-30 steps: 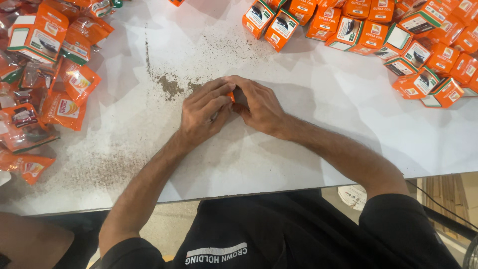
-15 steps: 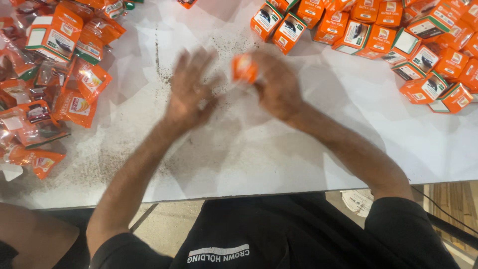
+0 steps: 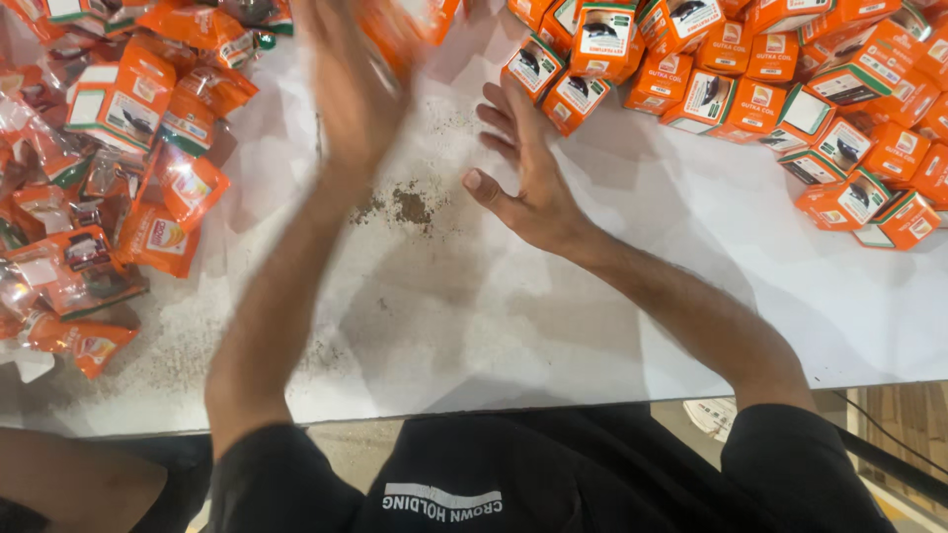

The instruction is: The person sits at a table covered with small orange boxes and orange sachets. They repeatedly pick up a sachet, place it into an open box, and close the box, setting finished boxes onto a pile on the table.

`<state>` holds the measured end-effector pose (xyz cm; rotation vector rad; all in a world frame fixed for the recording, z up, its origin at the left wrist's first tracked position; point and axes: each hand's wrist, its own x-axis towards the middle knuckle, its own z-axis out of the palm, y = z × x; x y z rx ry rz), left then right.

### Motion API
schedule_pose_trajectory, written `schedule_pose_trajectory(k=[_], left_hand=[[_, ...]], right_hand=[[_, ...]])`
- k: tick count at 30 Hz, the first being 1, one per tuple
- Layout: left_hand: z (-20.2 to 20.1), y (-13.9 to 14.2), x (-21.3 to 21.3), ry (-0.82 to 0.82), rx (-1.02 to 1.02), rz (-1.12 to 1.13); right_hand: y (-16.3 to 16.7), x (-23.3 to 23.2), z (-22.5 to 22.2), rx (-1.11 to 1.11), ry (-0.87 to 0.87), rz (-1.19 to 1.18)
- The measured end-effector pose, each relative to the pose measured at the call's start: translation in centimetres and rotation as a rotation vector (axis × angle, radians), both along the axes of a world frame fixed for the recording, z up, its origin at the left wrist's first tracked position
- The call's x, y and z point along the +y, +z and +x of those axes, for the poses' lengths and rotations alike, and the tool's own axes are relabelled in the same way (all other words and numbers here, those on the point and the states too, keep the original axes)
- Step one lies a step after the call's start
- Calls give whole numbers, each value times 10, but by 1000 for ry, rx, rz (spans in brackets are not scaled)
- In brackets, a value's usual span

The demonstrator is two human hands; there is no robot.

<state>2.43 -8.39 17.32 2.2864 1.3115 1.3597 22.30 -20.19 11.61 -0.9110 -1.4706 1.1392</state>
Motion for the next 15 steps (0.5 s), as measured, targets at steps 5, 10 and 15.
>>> schedule_pose_trajectory(k=[5, 10, 15], left_hand=[[10, -38, -93, -518, -21, -251], [-62, -68, 18, -189, 702, 131], [-39, -60, 61, 3, 980, 422]], right_hand=[[-12, -3, 0, 71, -106, -155], [-14, -24, -3, -356, -90, 72], [-5, -34, -5, -617, 0, 245]])
